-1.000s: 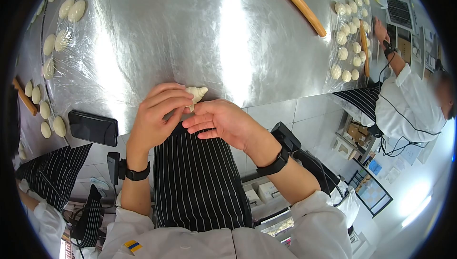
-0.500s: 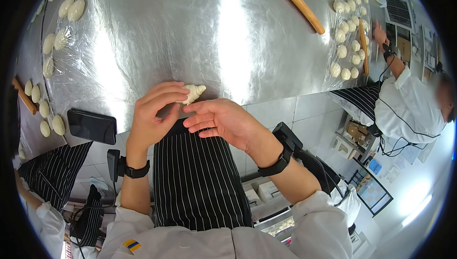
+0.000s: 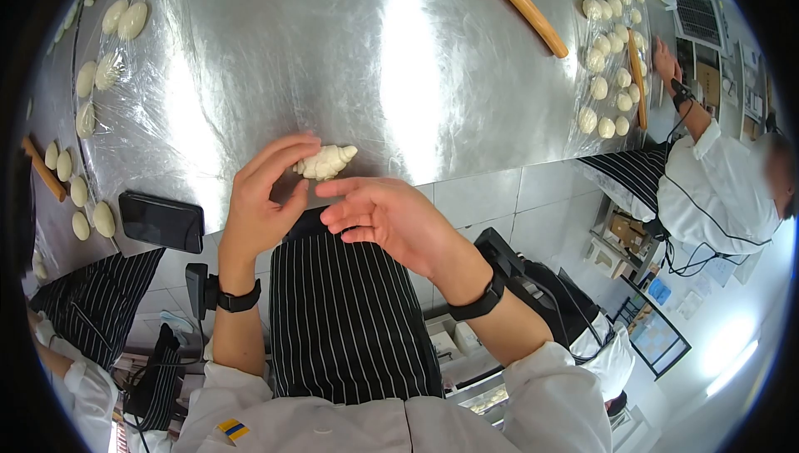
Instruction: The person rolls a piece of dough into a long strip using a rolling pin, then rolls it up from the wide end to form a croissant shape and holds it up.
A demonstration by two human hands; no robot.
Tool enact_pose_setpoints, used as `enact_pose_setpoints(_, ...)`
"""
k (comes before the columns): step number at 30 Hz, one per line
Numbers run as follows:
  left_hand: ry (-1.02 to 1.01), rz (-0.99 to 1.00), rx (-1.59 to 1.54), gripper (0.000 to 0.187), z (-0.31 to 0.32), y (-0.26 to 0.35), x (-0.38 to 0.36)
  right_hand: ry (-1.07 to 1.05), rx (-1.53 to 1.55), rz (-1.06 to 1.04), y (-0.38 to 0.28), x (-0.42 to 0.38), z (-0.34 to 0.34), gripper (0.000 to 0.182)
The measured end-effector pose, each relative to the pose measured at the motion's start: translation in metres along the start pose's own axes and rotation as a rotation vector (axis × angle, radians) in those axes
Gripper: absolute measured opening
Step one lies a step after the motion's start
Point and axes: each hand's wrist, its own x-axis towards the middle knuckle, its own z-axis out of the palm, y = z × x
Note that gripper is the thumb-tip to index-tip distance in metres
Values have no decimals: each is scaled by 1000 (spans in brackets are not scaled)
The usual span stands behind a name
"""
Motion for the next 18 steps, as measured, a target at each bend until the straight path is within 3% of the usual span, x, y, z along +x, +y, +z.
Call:
enact_pose_setpoints(3, -2, 65, 75, 54, -3, 1, 0, -27, -103, -103, 2, -14, 4, 38)
enact_pose_setpoints(5, -38, 48, 114, 59, -4, 5, -2, 115, -432, -404, 8, -19, 4, 36)
enact_pose_setpoints(6, -38, 49, 114, 59, -3, 7, -3, 115, -433, -405, 10, -17, 4, 36)
enact_pose_setpoints(8, -34, 5, 232, 64, -1, 11, -3, 425, -1041, -898, 17, -9, 6, 43)
enact_pose_setpoints(9, -34, 6, 233, 64, 1, 12, -3, 424, -1040, -899, 19, -3, 7, 43)
enact_pose_setpoints(11, -18, -28, 361, 68, 4, 12, -3, 585, -1365, -1183, 21, 13, 6, 57)
enact_pose_setpoints(14, 17, -43, 448, 59, 7, 14, -2, 446, -1487, -1194, 18, 32, 0, 68)
enact_pose_setpoints(18, 19, -1, 502, 47, 6, 8, -2, 348, -1566, -1220, 12, 55, -21, 64)
